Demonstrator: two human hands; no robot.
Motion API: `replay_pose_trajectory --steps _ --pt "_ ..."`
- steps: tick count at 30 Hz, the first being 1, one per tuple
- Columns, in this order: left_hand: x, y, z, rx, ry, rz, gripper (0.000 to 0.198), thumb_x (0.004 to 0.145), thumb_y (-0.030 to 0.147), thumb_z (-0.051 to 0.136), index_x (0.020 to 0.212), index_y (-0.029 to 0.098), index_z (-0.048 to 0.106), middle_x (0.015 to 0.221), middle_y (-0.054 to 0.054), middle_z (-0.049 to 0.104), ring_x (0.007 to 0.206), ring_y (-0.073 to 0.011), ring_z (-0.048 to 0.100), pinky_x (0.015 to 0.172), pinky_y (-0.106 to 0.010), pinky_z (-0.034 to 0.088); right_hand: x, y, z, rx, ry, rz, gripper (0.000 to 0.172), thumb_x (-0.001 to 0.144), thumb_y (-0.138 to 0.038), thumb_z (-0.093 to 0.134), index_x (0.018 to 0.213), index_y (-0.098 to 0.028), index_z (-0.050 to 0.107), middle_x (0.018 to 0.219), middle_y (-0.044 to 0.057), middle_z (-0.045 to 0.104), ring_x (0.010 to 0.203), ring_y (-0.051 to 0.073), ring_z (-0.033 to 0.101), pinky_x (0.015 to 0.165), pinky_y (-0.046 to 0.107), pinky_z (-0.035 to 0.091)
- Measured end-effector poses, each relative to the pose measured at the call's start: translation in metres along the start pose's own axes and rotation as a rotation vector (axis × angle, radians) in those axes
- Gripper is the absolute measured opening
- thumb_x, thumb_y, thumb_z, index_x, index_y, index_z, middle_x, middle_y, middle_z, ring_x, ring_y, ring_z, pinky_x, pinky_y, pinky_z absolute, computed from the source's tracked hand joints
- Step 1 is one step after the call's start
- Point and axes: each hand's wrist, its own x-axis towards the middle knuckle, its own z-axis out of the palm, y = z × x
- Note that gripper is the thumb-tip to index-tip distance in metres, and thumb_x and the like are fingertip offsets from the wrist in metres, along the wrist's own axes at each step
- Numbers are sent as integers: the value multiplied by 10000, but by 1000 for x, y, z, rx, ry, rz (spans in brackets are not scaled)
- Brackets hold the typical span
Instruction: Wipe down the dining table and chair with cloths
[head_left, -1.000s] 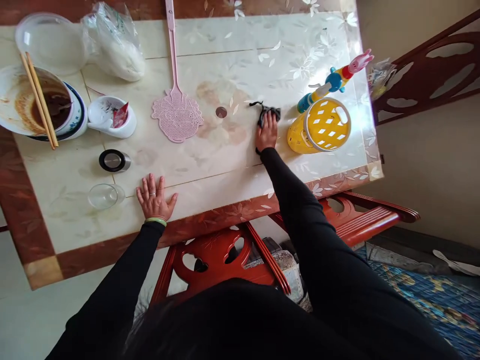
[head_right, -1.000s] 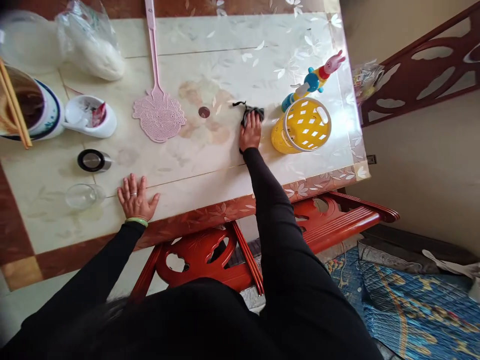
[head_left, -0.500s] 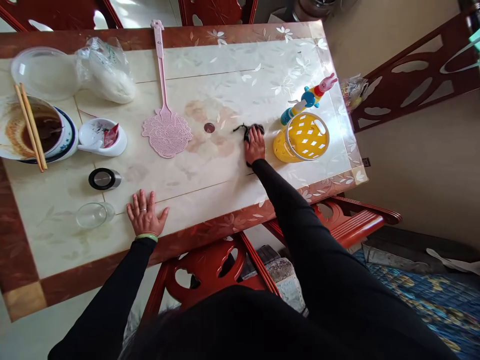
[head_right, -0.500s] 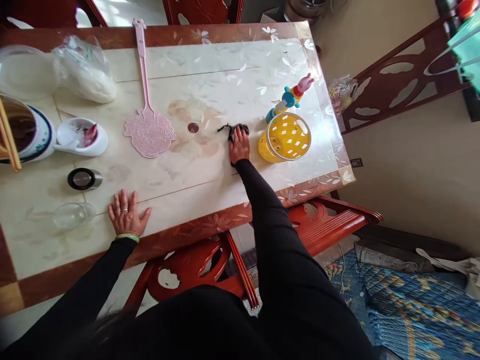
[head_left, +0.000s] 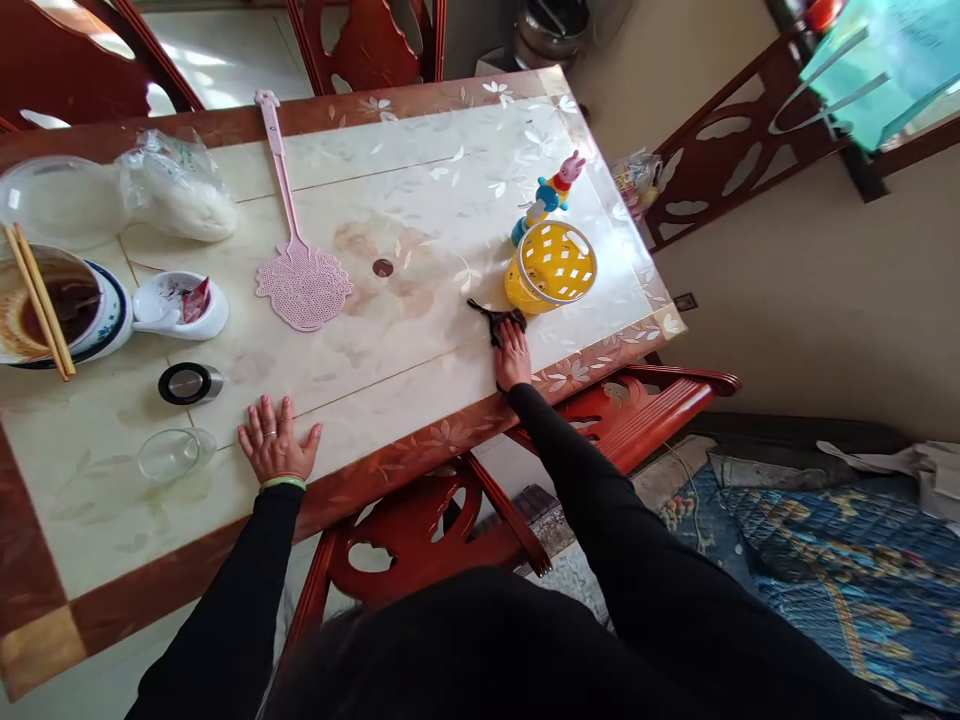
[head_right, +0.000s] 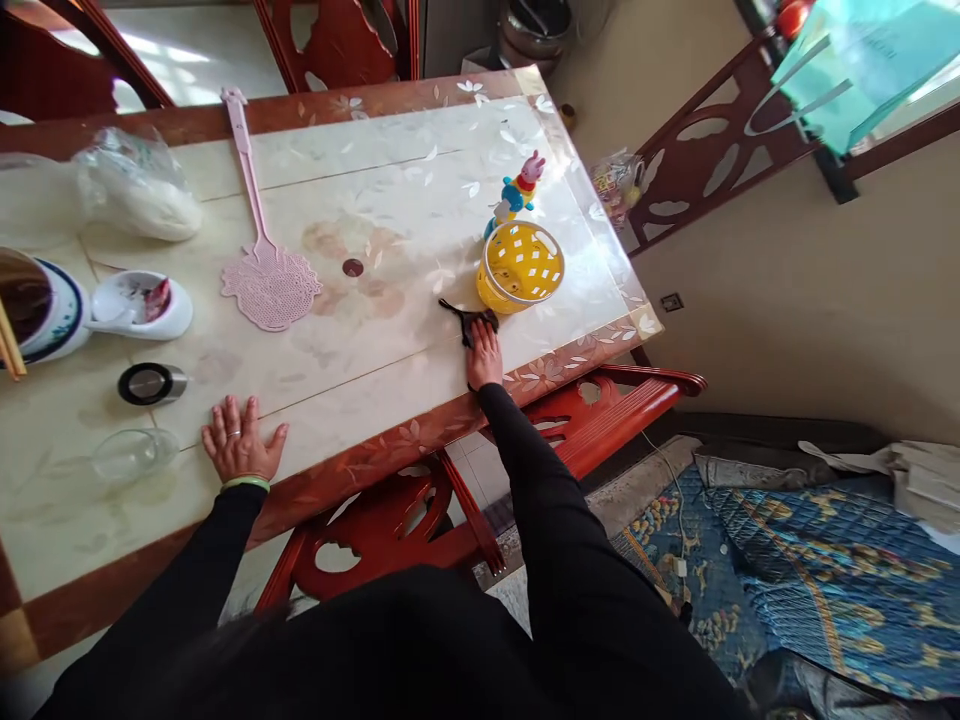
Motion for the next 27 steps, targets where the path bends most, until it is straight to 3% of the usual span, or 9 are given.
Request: replay_pose_trajectory --steps 4,8,11,16,18,21,25,27 --pt "-2 3 2 -7 34 -26 823 1007 581 520 1679 108 473 1805 -218 257 1700 -423 172 1376 -621 49 -41 24 5 -2 178 304 691 1026 -265 342 1668 -34 451 1723 242 407 1661 323 303 1346 621 293" --pt "-4 1 6 -28 -2 -21 823 988 536 564 1676 94 471 1813 -224 231 1706 -421 139 1374 -630 30 -40 12 30 82 338 375 692 1047 -338 292 1665 -71 454 1706 298 388 1647 394 311 1282 755 279" --pt "-4 -1 10 -47 -7 -22 817 976 509 602 1679 113 471 1819 -213 218 1710 -415 127 1373 -632 12 -37 -40 57 100 238 244 696 1059 -374 312 1664 -54 441 1722 297 359 1666 386 263 1306 732 258" --pt "-5 -2 16 -79 0 -35 815 945 463 684 1670 142 495 1814 -195 244 1704 -418 169 1378 -639 23 -60 -169 92 137 -45 -175 726 1069 -393 359 1716 -63 355 1800 200 259 1706 323 157 1381 613 185" --pt "-7 -2 17 -97 6 -30 815 932 443 715 1664 152 508 1810 -190 256 1702 -423 182 1379 -650 28 -74 -208 99 156 -103 -281 725 1075 -401 361 1722 -76 349 1811 177 244 1712 313 133 1391 594 168" --pt "-8 -1 20 -133 17 -5 813 933 422 725 1667 148 504 1812 -186 248 1705 -424 175 1384 -658 21 -95 -240 107 175 -129 -334 717 1079 -407 353 1721 -88 356 1808 175 254 1713 314 129 1388 609 167" --pt "-6 0 27 -233 46 35 814 947 390 714 1681 130 475 1813 -190 237 1709 -423 155 1384 -675 -1 -125 -260 118 131 -122 -328 721 1074 -413 344 1715 -86 370 1802 173 275 1709 319 149 1385 606 176" --pt "-6 -2 30 -311 67 60 761 960 363 695 1658 130 502 1793 -190 302 1704 -414 189 1387 -681 15 -139 -269 123 98 -105 -298 721 1071 -416 345 1710 -82 381 1793 182 293 1705 322 167 1380 606 194"
